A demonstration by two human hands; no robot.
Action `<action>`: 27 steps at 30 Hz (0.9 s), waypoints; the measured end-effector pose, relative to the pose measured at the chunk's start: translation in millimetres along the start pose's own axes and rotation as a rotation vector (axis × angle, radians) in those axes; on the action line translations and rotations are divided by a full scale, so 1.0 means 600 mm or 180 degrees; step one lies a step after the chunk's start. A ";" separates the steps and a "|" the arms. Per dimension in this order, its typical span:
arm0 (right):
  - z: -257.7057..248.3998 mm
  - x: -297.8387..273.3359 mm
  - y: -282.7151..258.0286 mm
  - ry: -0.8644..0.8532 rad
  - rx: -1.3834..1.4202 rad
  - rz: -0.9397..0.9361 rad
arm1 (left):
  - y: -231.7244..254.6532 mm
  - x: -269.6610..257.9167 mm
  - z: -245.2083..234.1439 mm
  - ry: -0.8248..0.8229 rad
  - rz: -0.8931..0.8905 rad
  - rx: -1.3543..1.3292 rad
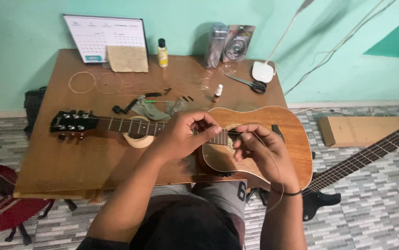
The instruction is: The person replaces strings on an acoustic guitar by threading them through the bridge and winding them onto the tuning pegs. They handle the strings by hand, pulling them taut and wrapping them around the pegs to secure them.
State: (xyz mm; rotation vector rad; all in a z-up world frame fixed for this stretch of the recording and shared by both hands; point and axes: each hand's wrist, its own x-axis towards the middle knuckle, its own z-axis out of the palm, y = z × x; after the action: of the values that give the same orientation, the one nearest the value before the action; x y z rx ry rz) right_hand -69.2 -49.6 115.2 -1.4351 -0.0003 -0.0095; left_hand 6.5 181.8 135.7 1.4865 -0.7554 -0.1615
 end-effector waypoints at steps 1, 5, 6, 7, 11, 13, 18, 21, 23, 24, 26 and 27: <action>-0.006 0.004 0.001 -0.0030 -0.0006 -0.0009 | 0.011 -0.007 -0.012 0.0027 0.0012 0.0012; -0.001 0.009 -0.024 -0.0417 0.0240 0.0310 | 0.056 -0.029 -0.049 -0.0257 -0.0120 0.0254; 0.007 0.007 -0.037 -0.0661 0.0317 0.0476 | 0.067 -0.032 -0.055 -0.0346 -0.0141 0.0384; 0.027 0.005 -0.049 -0.0683 0.0308 0.0480 | 0.073 -0.037 -0.057 -0.0322 -0.0140 0.0386; 0.088 0.001 -0.073 -0.0898 -0.0878 0.0000 | 0.068 -0.049 -0.059 -0.0449 -0.0176 0.0372; 0.097 0.002 -0.071 -0.0890 -0.1085 -0.0258 | 0.054 -0.053 -0.059 -0.0442 -0.0101 0.0293; 0.077 0.009 -0.040 -0.0223 0.0034 -0.0480 | 0.038 -0.070 -0.070 -0.0571 -0.0323 -0.0207; 0.089 -0.003 -0.063 0.0130 0.1087 -0.0463 | 0.048 -0.099 -0.037 -0.2066 -0.0819 -0.0789; 0.100 -0.021 -0.082 -0.0019 0.1573 -0.0562 | 0.030 -0.125 0.026 -0.2609 -0.0907 -0.1124; 0.106 -0.030 -0.091 -0.0170 0.2056 -0.0650 | 0.020 -0.139 0.057 -0.3147 -0.0989 -0.1473; 0.114 -0.057 -0.109 -0.0368 0.2238 -0.0768 | -0.009 -0.167 0.101 -0.2455 -0.0916 -0.2206; 0.117 -0.071 -0.119 -0.0533 0.2415 -0.0904 | -0.023 -0.179 0.123 -0.1769 -0.0820 -0.2912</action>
State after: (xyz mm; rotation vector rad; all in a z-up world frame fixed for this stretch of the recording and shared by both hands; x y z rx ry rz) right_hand -111.7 10.7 195.0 -0.6646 -0.3146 -0.1114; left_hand -111.3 176.2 78.1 0.6381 -0.7630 -1.0074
